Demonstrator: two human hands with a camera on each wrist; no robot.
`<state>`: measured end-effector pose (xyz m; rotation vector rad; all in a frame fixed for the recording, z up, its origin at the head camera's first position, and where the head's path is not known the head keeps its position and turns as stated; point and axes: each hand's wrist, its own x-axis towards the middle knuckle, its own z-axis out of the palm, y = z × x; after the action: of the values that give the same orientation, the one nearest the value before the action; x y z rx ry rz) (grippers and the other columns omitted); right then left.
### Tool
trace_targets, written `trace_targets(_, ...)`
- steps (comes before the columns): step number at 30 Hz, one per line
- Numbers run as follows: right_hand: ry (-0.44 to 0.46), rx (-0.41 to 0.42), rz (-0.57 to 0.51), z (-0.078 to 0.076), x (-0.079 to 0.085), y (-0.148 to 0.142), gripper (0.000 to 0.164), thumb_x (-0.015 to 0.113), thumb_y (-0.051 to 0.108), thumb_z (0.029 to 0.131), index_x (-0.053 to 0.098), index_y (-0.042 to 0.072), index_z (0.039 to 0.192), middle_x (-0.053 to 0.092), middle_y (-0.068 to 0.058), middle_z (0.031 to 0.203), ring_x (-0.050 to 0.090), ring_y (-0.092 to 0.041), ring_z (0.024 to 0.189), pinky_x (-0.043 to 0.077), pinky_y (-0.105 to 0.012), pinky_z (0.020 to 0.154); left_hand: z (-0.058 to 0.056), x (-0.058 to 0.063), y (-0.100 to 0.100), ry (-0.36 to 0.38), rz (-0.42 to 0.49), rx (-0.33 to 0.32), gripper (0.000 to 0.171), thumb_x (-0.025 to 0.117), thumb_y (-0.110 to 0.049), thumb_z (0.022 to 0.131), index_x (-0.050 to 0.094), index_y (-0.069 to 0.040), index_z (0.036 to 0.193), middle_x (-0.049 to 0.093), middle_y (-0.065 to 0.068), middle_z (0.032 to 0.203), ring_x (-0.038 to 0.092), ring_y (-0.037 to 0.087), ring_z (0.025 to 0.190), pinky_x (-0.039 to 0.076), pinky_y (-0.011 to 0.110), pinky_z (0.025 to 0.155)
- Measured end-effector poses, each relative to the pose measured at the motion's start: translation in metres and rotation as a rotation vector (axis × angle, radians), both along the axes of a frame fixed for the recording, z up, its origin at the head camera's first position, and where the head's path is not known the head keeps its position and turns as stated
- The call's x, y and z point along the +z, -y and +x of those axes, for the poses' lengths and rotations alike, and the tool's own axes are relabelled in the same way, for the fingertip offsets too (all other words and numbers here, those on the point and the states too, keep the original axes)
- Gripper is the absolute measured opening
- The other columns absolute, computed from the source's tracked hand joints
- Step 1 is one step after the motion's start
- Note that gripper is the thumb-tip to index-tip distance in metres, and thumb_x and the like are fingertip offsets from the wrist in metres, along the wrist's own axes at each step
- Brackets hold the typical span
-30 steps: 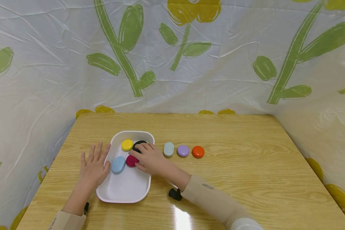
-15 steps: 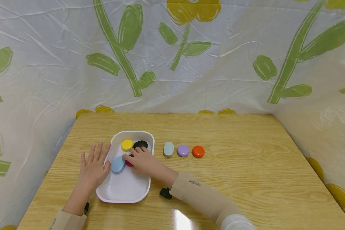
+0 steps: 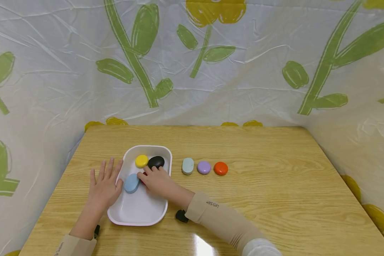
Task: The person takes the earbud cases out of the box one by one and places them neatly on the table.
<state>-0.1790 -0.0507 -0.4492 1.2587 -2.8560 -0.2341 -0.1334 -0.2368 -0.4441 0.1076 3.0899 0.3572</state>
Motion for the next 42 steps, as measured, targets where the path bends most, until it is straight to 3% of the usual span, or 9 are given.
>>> trace_targets(13, 0.015, -0.002, 0.012, 0.001, 0.003, 0.000, 0.032, 0.050, 0.031, 0.093, 0.045, 0.026, 0.125, 0.053, 0.000, 0.107, 0.052, -0.014, 0.087, 0.045, -0.025, 0.074, 0.000, 0.001, 0.000, -0.010, 0.010, -0.002, 0.055, 0.029, -0.027, 0.096, 0.011, -0.017, 0.148, 0.007, 0.019, 0.152, -0.005, 0.038, 0.138, -0.010, 0.060, 0.104)
trace_targets(23, 0.059, -0.011, -0.008, -0.001, 0.003, -0.006, 0.042, 0.059, 0.035, 0.087, 0.044, 0.027, 0.125, 0.051, 0.001, 0.113, 0.050, -0.015, 0.094, 0.042, -0.026, 0.078, -0.002, -0.002, -0.002, -0.008, 0.004, -0.005, 0.056, 0.028, -0.029, 0.096, 0.011, -0.018, 0.148, 0.005, 0.018, 0.152, -0.004, 0.038, 0.138, -0.009, 0.060, 0.105)
trace_targets(32, 0.052, -0.006, -0.200, -0.002, 0.021, -0.027, 0.041, 0.061, 0.032, 0.085, 0.048, 0.026, 0.123, 0.049, -0.001, 0.110, 0.048, -0.016, 0.097, 0.042, -0.026, 0.077, -0.002, -0.003, -0.003, -0.018, -0.003, 0.000, 0.055, 0.029, -0.028, 0.096, 0.013, -0.016, 0.148, 0.007, 0.019, 0.152, -0.006, 0.038, 0.138, -0.009, 0.060, 0.105)
trace_targets(38, 0.064, -0.035, -0.268, -0.001, 0.045, -0.059, 0.042, 0.060, 0.030, 0.086, 0.046, 0.023, 0.125, 0.048, -0.003, 0.111, 0.050, -0.017, 0.093, 0.046, -0.029, 0.078, 0.001, -0.001, -0.003, -0.012, 0.016, 0.007, 0.055, 0.028, -0.027, 0.096, 0.013, -0.016, 0.148, 0.007, 0.020, 0.151, -0.003, 0.040, 0.138, -0.012, 0.059, 0.105)
trace_targets(42, 0.061, -0.075, -0.351, -0.002, 0.051, -0.087, 0.039, 0.060, 0.026, 0.086, 0.047, 0.020, 0.123, 0.049, -0.006, 0.110, 0.051, -0.020, 0.093, 0.045, -0.033, 0.078, 0.002, -0.001, -0.002, -0.014, 0.022, 0.009, 0.055, 0.029, -0.027, 0.096, 0.013, -0.016, 0.148, 0.008, 0.020, 0.151, -0.001, 0.040, 0.137, -0.011, 0.060, 0.104)
